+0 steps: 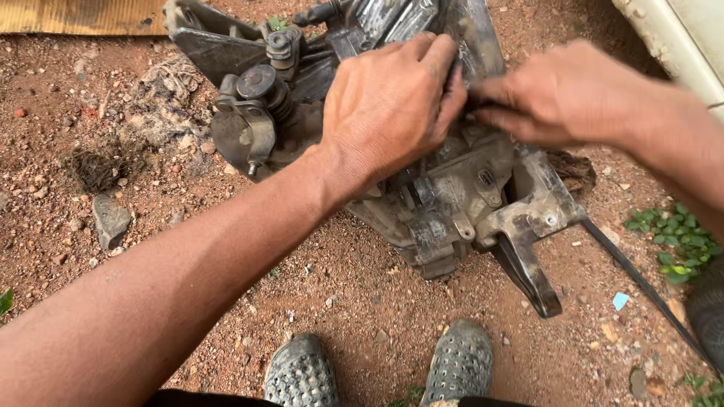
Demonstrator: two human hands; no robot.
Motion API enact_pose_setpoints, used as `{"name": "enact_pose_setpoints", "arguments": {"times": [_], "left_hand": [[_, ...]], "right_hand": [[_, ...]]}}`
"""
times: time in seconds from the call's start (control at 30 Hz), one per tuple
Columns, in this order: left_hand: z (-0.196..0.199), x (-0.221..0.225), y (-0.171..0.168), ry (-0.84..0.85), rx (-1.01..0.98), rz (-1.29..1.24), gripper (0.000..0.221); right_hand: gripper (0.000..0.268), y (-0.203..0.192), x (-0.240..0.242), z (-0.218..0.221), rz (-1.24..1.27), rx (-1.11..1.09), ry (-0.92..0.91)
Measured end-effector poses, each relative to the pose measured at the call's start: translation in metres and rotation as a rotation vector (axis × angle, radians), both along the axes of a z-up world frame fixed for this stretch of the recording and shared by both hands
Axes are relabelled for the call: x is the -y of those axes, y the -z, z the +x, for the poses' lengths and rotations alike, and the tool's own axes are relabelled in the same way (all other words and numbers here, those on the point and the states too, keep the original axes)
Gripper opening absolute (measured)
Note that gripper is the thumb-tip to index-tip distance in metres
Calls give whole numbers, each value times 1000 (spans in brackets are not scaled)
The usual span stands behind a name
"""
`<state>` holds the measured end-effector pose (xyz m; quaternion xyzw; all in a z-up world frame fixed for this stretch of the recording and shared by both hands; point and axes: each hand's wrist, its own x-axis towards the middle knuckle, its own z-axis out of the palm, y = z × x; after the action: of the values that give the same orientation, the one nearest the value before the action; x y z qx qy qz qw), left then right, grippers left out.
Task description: The person cleans a transmission housing resting on the ground by hand and using a scraper to remove material from various surfaces.
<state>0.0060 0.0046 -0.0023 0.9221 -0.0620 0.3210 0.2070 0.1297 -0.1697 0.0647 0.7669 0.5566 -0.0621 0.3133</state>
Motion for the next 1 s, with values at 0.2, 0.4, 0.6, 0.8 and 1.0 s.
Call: {"name": "enact_pose_setpoints", "arguments": {"times": [0.2, 0.4, 0.6, 0.8, 1.0], "left_hand": [[4, -1, -1, 8, -78, 18, 25], [2, 2, 5, 3, 47, 0, 24], [1, 1, 2, 7, -20, -4, 22], [-1, 1, -5, 22, -12, -46, 23], [1, -1, -1, 13, 37, -30, 23]], "right_hand": [[32, -2, -25, 43, -196, -310, 308], [38, -21, 0, -20, -144, 179, -102], [35, 14, 23, 0, -111, -24, 181], [30, 16, 23, 19, 240, -443, 487], [33, -1, 32, -2, 309, -152, -82]]}}
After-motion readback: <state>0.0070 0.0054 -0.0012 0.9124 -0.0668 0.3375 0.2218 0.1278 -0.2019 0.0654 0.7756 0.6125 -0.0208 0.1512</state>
